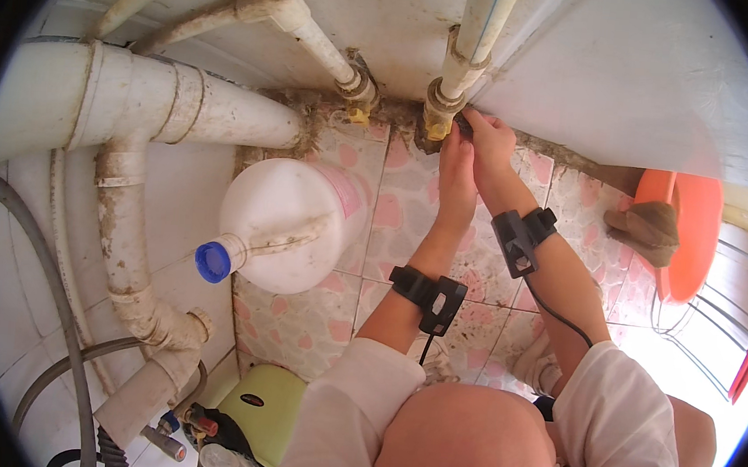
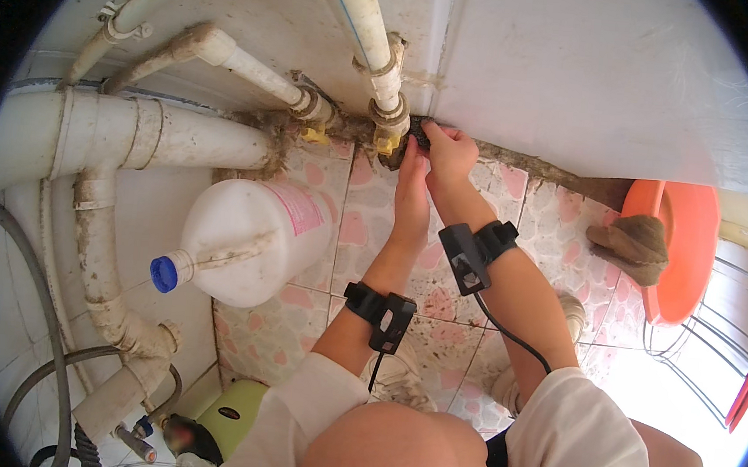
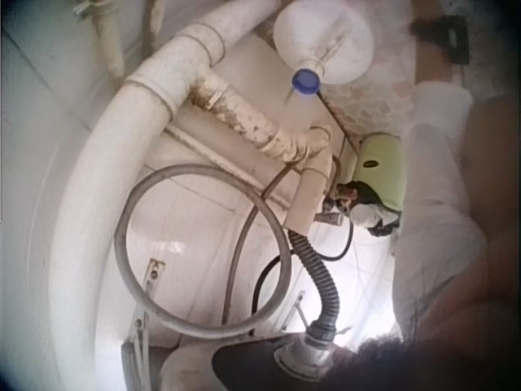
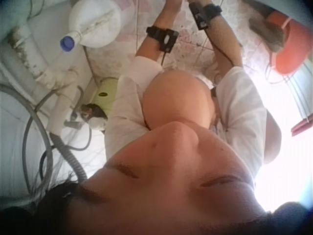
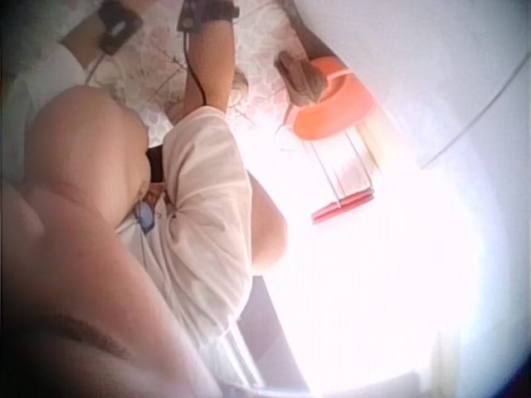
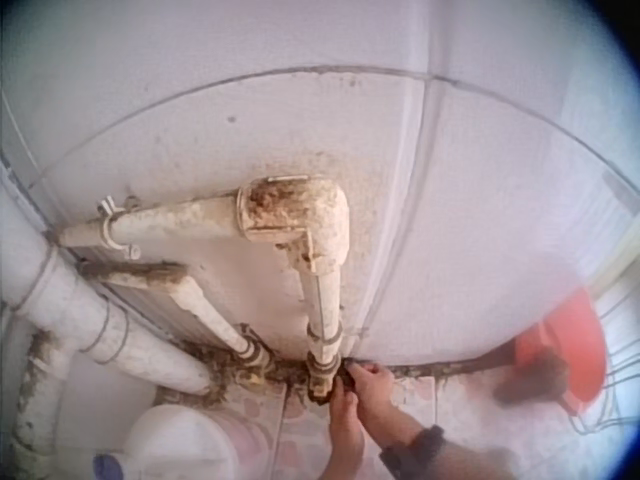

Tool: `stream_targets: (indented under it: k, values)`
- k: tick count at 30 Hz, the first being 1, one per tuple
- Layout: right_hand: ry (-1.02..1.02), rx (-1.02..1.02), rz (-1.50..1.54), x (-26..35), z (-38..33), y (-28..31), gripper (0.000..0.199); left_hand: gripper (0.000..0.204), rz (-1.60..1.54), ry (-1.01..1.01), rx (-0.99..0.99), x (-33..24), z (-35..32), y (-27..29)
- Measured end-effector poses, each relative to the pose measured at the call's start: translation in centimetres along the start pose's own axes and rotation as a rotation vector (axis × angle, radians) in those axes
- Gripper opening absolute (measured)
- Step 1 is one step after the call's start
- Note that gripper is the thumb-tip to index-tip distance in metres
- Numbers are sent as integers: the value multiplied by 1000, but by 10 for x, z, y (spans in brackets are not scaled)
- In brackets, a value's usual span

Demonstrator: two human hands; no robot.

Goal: The person scrubs the wall and floor junction near plumbing pipes using a steel wool pad. They repeatedly rub the same area with both hands, occasionally adjusting their grip and position while remaining crouched.

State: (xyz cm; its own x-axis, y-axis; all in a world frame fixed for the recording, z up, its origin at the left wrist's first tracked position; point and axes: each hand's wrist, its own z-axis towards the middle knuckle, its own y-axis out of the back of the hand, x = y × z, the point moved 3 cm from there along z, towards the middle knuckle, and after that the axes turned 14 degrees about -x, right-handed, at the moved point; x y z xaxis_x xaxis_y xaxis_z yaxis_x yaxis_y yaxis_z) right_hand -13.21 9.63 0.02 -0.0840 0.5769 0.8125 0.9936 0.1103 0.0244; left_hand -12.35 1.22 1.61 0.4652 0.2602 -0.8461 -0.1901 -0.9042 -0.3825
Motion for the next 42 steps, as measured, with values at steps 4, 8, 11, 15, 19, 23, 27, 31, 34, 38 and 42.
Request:
stream_targets:
  k: [4,8,11,15,19,23,27,31,34,38,42]
  values:
    - [-35,66,107,1,6,6,17,58,129,-63,39,1,0,4]
    - [-40,123,157,-5,17,9,16,58,251,-286,50,2,12,1]
    - [-28,94,24,-15,23,6,20,59,249,1,-53,15,23,3]
    - [-28,19,-98,-13,18,5,24,61,355,-113,-39,10,21,1]
    - [-36,23,60,-1,7,12,25,60,361,-376,-13,-1,5,-2]
    - [-14,45,4,-2,11,9,24,56,331,-296,-58,1,15,-5]
    - [32,37,-170,-10,18,1,25,62,95,178,-120,11,27,-2]
    - [-11,44,-71,-10,17,8,23,50,248,-67,-107,-1,18,-6]
    - [-43,148,208,-11,21,15,20,50,304,-323,-84,-12,8,-16]
    - [228,168,-383,-25,41,9,16,51,174,-36,-138,-9,17,-23]
    - [-150,240,80,-38,46,3,21,64,147,218,-191,-3,20,-16]
